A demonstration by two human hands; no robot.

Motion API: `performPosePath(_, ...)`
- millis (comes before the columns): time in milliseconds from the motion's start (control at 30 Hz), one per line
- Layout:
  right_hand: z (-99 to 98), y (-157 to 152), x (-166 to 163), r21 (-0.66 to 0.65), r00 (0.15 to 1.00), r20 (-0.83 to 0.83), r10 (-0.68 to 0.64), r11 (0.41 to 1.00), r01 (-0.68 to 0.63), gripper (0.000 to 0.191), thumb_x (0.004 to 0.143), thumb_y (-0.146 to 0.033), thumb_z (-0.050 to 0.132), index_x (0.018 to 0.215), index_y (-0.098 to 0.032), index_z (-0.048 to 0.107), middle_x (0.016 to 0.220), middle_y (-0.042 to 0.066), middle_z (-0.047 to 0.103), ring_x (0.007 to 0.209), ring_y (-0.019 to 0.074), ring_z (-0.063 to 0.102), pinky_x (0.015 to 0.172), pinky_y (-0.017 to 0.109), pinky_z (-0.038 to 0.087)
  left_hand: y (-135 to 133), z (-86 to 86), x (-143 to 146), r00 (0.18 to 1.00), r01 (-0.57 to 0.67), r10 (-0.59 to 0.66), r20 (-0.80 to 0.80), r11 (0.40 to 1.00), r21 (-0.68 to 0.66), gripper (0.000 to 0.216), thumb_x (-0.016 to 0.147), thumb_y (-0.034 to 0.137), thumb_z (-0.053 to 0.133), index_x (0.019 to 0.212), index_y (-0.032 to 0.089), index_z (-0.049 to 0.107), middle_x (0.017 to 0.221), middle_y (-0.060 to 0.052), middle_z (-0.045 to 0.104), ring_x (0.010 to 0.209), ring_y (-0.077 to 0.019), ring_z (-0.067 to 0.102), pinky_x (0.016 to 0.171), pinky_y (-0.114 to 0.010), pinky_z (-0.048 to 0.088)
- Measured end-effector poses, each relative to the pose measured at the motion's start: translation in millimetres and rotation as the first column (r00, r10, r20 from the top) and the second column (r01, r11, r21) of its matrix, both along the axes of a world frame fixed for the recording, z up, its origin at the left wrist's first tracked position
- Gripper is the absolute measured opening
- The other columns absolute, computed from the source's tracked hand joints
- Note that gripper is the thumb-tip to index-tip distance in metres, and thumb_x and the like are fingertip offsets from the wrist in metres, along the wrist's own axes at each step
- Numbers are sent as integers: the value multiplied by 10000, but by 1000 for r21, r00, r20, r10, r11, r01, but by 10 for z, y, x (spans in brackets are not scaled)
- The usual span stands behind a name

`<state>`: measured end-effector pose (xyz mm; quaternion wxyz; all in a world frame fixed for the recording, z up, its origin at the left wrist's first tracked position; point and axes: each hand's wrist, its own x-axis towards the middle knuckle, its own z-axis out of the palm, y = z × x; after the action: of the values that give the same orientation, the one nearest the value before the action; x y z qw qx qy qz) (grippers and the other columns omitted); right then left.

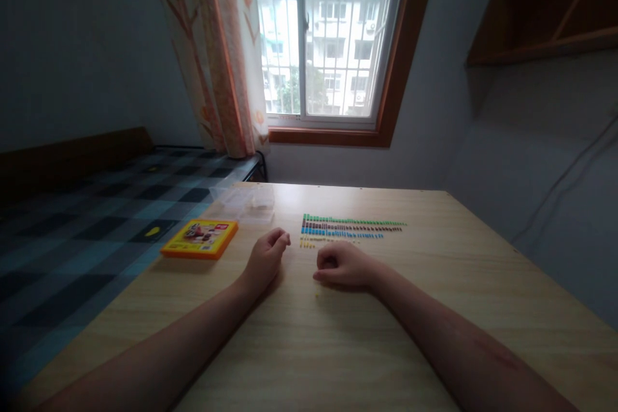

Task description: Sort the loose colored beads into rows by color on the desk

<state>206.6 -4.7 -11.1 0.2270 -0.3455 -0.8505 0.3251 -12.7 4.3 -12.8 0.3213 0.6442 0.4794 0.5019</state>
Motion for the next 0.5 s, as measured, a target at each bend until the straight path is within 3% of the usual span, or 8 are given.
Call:
performPosePath(67, 32, 7, 13, -44, 997, 63, 46, 998, -43, 268, 765, -380, 709, 686, -153, 590, 616, -47, 470, 598, 95, 415, 532, 213, 302, -6, 8, 1, 1000, 1, -1, 2, 1000, -4, 279, 804, 391, 482, 615, 186, 483, 573, 43, 433, 608, -129, 428, 593, -252, 338)
performPosePath(233, 122, -7, 8, -7, 978, 191, 83, 997, -83, 189, 761, -316, 690, 700, -158, 606, 659, -34, 516, 666, 110, 456, 585, 215, 327, -17, 19, 5, 1000, 11, -10, 7, 1000, -10, 280, 803, 398, 485, 618, 187, 484, 577, 41, 435, 608, -131, 427, 592, -254, 340)
performPosePath(500, 154, 18, 32, -142, 984, 112, 139, 982, -123, 53, 761, -178, 589, 788, -155, 629, 719, -14, 574, 668, 116, 490, 594, 214, 377, -6, 8, -1, 1000, -2, 2, -24, 1000, -2, 286, 805, 409, 476, 626, 187, 488, 576, 38, 433, 612, -134, 428, 592, -255, 336)
